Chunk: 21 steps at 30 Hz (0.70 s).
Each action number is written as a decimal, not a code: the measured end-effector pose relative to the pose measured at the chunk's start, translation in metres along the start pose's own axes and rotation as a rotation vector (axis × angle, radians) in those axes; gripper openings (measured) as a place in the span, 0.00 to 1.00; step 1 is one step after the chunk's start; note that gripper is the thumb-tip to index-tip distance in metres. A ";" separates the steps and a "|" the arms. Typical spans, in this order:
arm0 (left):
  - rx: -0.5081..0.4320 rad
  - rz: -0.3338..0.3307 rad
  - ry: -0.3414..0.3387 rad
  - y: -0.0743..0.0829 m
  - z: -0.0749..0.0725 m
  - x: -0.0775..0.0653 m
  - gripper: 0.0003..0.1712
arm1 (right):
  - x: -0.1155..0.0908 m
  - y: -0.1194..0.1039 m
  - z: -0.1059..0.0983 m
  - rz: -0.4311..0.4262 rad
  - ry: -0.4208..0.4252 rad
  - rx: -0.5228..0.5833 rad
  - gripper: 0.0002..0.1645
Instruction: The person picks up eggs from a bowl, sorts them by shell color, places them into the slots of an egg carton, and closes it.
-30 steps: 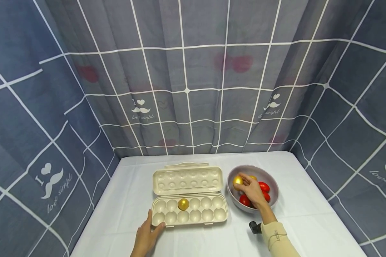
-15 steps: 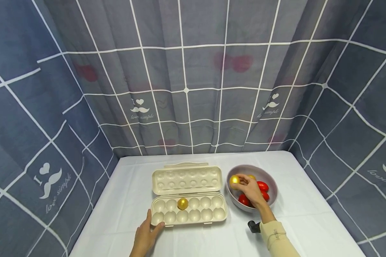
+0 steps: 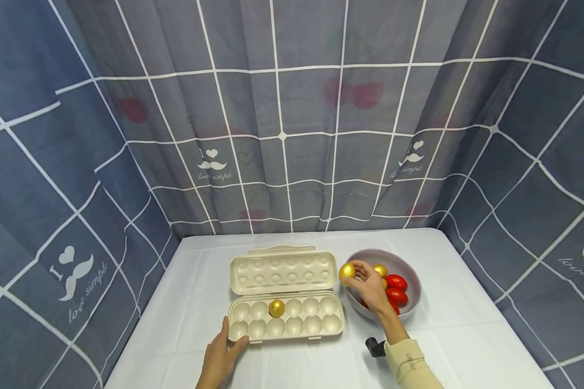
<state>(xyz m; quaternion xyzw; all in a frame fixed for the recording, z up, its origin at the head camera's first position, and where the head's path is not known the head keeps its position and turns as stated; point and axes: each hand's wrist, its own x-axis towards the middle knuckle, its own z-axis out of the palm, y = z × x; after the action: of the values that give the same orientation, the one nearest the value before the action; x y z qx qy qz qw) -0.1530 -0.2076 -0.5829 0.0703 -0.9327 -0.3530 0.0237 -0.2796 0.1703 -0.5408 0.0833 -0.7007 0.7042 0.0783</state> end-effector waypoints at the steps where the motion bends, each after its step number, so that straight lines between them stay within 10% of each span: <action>1: -0.002 0.002 0.000 0.000 0.000 0.000 0.53 | -0.001 -0.002 0.006 -0.020 0.002 0.004 0.28; 13: -0.014 -0.011 0.000 0.002 -0.001 0.001 0.52 | -0.031 -0.022 0.086 -0.198 -0.169 -0.046 0.26; 21: -0.020 -0.011 0.000 0.001 -0.001 0.000 0.52 | -0.030 0.024 0.117 -0.124 -0.221 -0.133 0.27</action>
<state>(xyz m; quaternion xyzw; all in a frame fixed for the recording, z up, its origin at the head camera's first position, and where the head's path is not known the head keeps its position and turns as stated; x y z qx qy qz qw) -0.1526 -0.2077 -0.5814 0.0749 -0.9287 -0.3624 0.0224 -0.2552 0.0539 -0.5700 0.1980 -0.7438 0.6365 0.0493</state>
